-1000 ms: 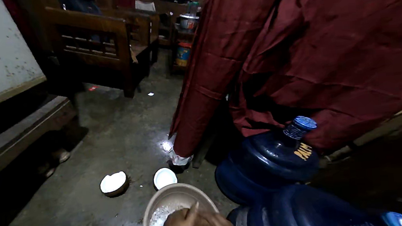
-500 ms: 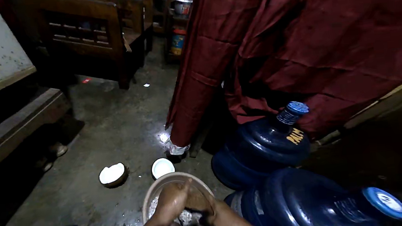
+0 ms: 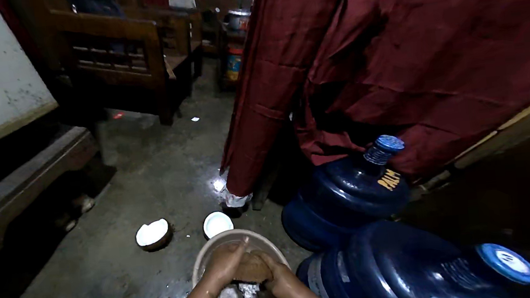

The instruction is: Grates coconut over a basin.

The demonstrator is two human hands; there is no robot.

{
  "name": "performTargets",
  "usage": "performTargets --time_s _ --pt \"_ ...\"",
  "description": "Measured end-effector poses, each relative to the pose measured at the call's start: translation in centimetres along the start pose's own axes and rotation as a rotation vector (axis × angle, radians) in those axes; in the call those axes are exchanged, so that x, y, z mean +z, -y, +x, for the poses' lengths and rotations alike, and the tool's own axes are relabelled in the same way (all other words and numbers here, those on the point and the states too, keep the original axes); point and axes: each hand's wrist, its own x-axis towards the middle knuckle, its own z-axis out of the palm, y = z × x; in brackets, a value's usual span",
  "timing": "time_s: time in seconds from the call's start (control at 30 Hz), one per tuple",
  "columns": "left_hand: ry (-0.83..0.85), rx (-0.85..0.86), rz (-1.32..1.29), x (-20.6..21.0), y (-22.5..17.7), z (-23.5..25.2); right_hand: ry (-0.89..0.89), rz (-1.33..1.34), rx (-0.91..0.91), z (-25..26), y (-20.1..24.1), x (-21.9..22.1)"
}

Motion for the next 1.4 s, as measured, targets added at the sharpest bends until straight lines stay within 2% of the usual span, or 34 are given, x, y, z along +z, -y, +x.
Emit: performTargets --time_s 0.07,0.1,0.17,0.2,0.3,0.4,0.47,0.57,0.63,0.67,0.7,0.73,0.77,0.8,0.87,0.93,1.03,1.13,1.17,1.2,1.23,1.27,1.3,1.33,1.4 --pt "-0.007 0.049 0.106 0.4 -2.3 -4.8 -0.031 -0.026 -0.114 -1.9 -0.1 0.9" --pt "-0.086 0.061 0.133 1.4 -2.9 -6.9 -0.08 -0.027 -0.172 -1.6 -1.3 2.6" --pt "-0.383 0.201 0.141 4.3 0.6 -7.0 -0.143 -0.04 -0.227 -0.7 -2.1 4.9" --pt "-0.407 0.181 0.12 4.7 1.9 -5.8 -0.113 -0.06 -0.193 0.1 -1.9 4.7" --pt "-0.166 -0.064 0.088 3.3 5.0 -0.5 0.127 -0.112 0.016 4.4 -2.6 2.9" --pt "-0.031 -0.173 0.065 2.3 3.0 3.3 0.19 -0.066 0.083 6.1 -3.2 -0.4" --pt "0.062 -0.116 -0.074 0.6 1.0 4.0 0.241 -0.096 0.156 5.5 -0.3 -3.3" --pt "0.16 -0.023 -0.016 -0.5 -2.5 -0.4 0.226 -0.199 0.094 0.2 3.0 -4.9" --pt "0.023 0.138 0.086 0.9 -1.9 -4.6 0.03 -0.202 -0.164 -2.3 0.1 -1.9" --pt "-0.133 0.307 0.13 2.6 0.1 -5.7 -0.122 -0.16 -0.316 -2.1 -2.8 0.9" --pt "-0.261 0.473 0.16 4.2 2.6 -5.8 -0.181 -0.1 -0.272 -2.5 -3.5 3.0" --pt "-0.33 0.564 0.187 5.4 4.8 -4.9 -0.208 -0.025 -0.168 -2.5 -3.2 4.5" --pt "-0.362 0.575 0.233 6.1 6.0 -3.5 -0.219 0.03 -0.086 -2.0 -2.4 4.9" --pt "-0.312 0.46 0.273 5.9 6.2 -2.0 -0.201 0.077 -0.019 -0.8 -1.8 4.6" --pt "-0.024 0.034 0.24 4.1 4.5 1.0 -0.058 0.002 0.001 2.7 -3.6 3.6" --pt "0.047 -0.139 0.174 2.8 3.8 3.5 0.065 -0.117 0.001 5.1 -3.8 2.1" --pt "0.049 -0.074 0.055 -0.3 0.9 4.1 0.147 -0.154 -0.024 5.3 -0.4 -1.6" --pt "0.124 -0.076 0.09 -1.1 -3.2 -0.7 0.202 -0.213 0.061 0.0 3.3 -4.1" --pt "0.093 -0.045 0.124 -0.7 -3.8 -2.9 0.179 -0.213 0.081 -1.8 3.8 -4.0" --pt "0.03 0.028 0.156 0.3 -3.5 -4.8 0.108 -0.19 0.048 -3.5 3.3 -2.8" --pt "-0.106 0.181 0.167 1.8 -1.5 -6.1 -0.043 -0.152 -0.059 -4.6 1.9 -0.7" --pt "-0.26 0.339 0.134 3.6 1.3 -6.1 -0.192 -0.138 -0.175 -4.6 0.4 1.6" --pt "-0.324 0.389 0.14 4.7 3.5 -5.3 -0.268 -0.12 -0.224 -3.9 -0.7 3.4" --pt "-0.316 0.332 0.193 5.2 4.5 -4.3 -0.295 -0.084 -0.221 -2.7 -1.6 4.5" --pt "-0.156 0.019 0.271 4.6 3.8 -1.2 -0.164 -0.021 -0.078 1.2 -3.6 4.7"
